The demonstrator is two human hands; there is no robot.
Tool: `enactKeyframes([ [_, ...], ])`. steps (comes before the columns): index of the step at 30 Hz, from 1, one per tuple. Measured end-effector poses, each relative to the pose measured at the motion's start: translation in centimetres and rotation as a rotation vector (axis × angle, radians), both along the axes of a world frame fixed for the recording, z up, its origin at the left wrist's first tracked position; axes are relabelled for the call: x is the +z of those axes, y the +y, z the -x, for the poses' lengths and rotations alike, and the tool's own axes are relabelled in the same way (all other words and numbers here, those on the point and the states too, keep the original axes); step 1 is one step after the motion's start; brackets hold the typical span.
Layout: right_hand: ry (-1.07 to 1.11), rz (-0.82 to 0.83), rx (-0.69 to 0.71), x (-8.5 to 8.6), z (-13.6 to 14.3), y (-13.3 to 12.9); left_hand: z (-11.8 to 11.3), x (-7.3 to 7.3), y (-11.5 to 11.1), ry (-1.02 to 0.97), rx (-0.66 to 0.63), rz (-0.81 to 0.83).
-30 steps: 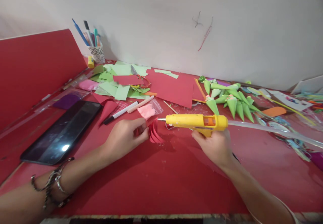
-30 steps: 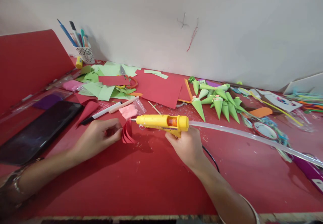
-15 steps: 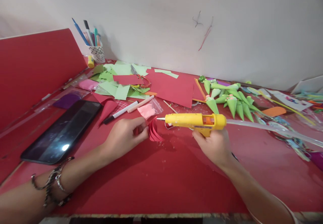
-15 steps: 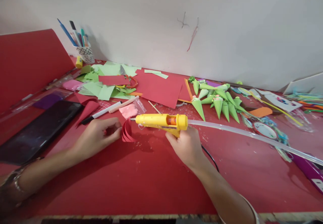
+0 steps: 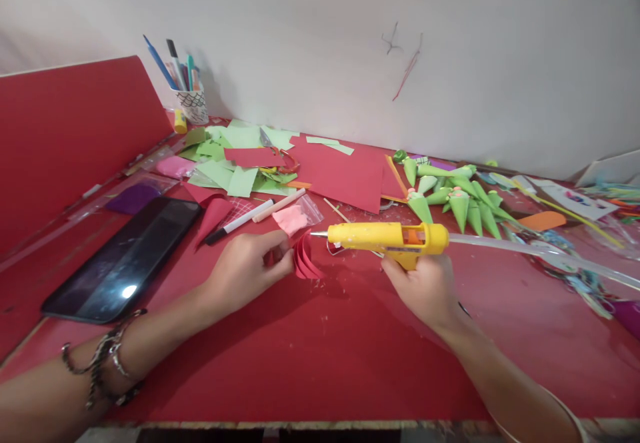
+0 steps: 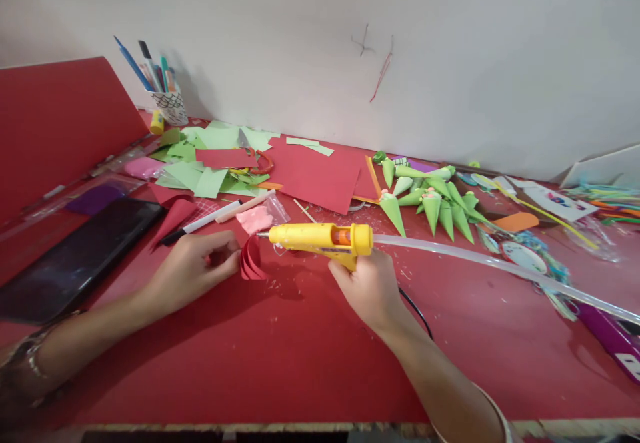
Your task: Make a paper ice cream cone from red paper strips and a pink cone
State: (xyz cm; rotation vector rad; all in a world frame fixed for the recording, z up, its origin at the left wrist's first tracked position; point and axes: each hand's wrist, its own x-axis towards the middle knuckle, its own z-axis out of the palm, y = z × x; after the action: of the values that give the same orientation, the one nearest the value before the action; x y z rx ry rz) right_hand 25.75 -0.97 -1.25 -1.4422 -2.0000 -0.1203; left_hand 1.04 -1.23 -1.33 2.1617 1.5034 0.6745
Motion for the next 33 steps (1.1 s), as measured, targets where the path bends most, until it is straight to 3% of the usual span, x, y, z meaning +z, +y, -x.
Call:
enactKeyframes([
  [19, -0.042, -0.01, 0.004, -0.04, 0.04, -0.05, 0.08, 0.21, -0.01, -0.015, 0.014, -0.053],
  [27, -0.073, -0.092, 0.045, -0.41, -0.04, 0.26, 0.15, 0.23, 0.14, -0.051, 0.029, -0.107],
  [33, 0.011, -0.064, 0.035, -0.39, 0.34, -0.04, 0.11, 0.26, 0.08, -0.059, 0.019, -0.101],
])
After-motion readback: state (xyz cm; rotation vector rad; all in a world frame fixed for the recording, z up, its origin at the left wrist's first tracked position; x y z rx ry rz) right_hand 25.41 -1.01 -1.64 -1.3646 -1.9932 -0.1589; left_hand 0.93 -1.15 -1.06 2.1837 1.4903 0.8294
